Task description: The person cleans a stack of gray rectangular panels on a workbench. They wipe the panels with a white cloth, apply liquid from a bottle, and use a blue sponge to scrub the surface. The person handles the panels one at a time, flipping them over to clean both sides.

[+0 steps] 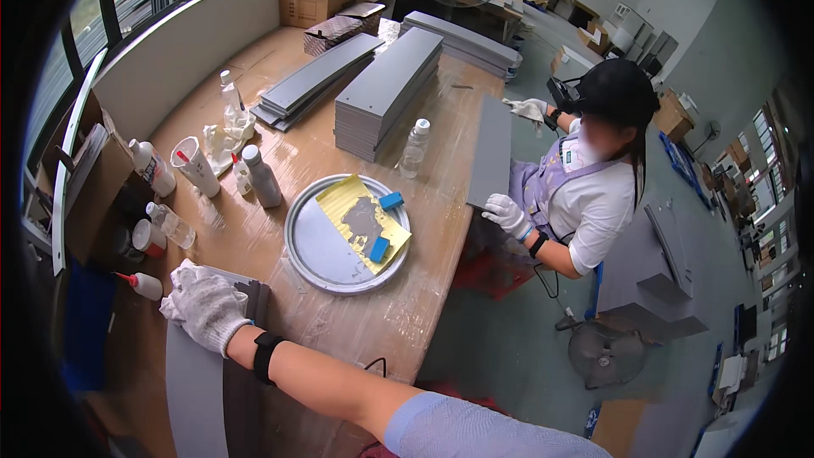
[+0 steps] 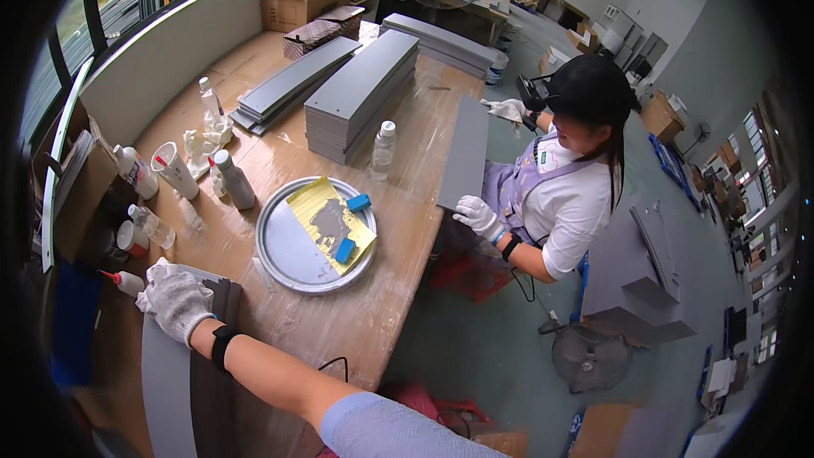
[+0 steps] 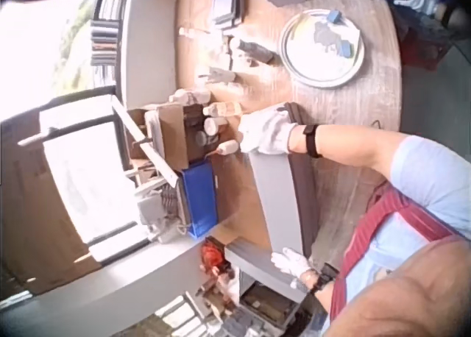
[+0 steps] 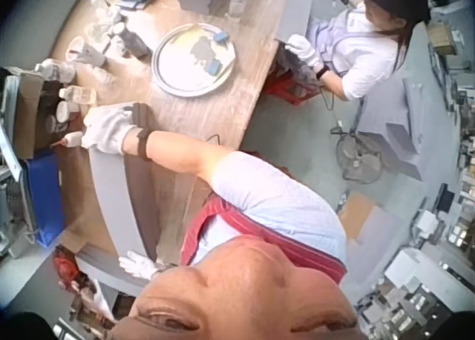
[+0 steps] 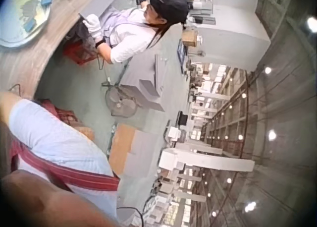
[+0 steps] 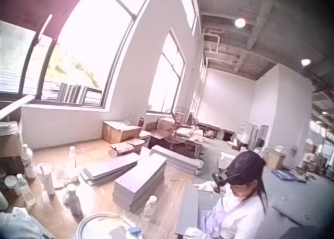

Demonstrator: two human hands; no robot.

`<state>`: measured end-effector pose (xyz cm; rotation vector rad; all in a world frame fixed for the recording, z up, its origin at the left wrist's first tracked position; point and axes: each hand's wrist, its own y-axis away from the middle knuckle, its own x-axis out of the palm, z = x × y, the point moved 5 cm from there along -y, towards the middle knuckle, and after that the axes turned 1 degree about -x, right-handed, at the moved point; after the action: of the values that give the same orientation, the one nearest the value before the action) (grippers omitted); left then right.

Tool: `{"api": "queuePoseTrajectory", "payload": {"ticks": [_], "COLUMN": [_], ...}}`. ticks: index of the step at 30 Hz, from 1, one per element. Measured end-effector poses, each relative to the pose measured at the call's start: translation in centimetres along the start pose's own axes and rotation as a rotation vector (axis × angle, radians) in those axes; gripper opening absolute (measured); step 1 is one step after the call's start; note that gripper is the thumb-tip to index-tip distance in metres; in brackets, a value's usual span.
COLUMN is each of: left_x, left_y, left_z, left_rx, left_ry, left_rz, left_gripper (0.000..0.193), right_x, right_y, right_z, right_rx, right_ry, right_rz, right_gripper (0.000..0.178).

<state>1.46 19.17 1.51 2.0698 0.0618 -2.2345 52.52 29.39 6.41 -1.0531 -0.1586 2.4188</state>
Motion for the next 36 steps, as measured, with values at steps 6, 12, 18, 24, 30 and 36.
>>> {"api": "queuePoseTrajectory", "payload": {"ticks": [6,12,18,24,30,36], "left_x": [0.6,3.4,1.9,14.2,15.9,14.4], "left_y": [3.2,3.3,6.5,15.1,13.6,6.9], "left_z": [2.1,5.2,3.8,13.8,20.3,18.4], "left_rx": [-0.181,-0.164,-0.105,-0.777,-0.829,-0.548], "left_ry": [0.329,1.300,1.917,1.850,1.659,1.669], "left_rz": [-0.307,-0.264,-0.197,0.177,-0.319,-0.479], "left_gripper": [0.055,0.057,0.053,0.047,0.079,0.092], "right_x": [-1.5,6.6,10.4,9.4,3.8,4.3], "right_y": [1.2,9.2,23.9,29.1,30.9,31.5], "right_z": [3.0,12.1,24.1,15.7,-1.2,-1.0], "right_rx": [-0.123,-0.174,-0.696,-0.421,0.149,0.274], "right_ry": [0.192,0.134,0.065,0.141,0.553,0.675], "right_rz": [0.014,0.256,0.840,0.876,0.558,0.729], "right_gripper": [0.031,0.020,0.034,0.030,0.077,0.090]}}
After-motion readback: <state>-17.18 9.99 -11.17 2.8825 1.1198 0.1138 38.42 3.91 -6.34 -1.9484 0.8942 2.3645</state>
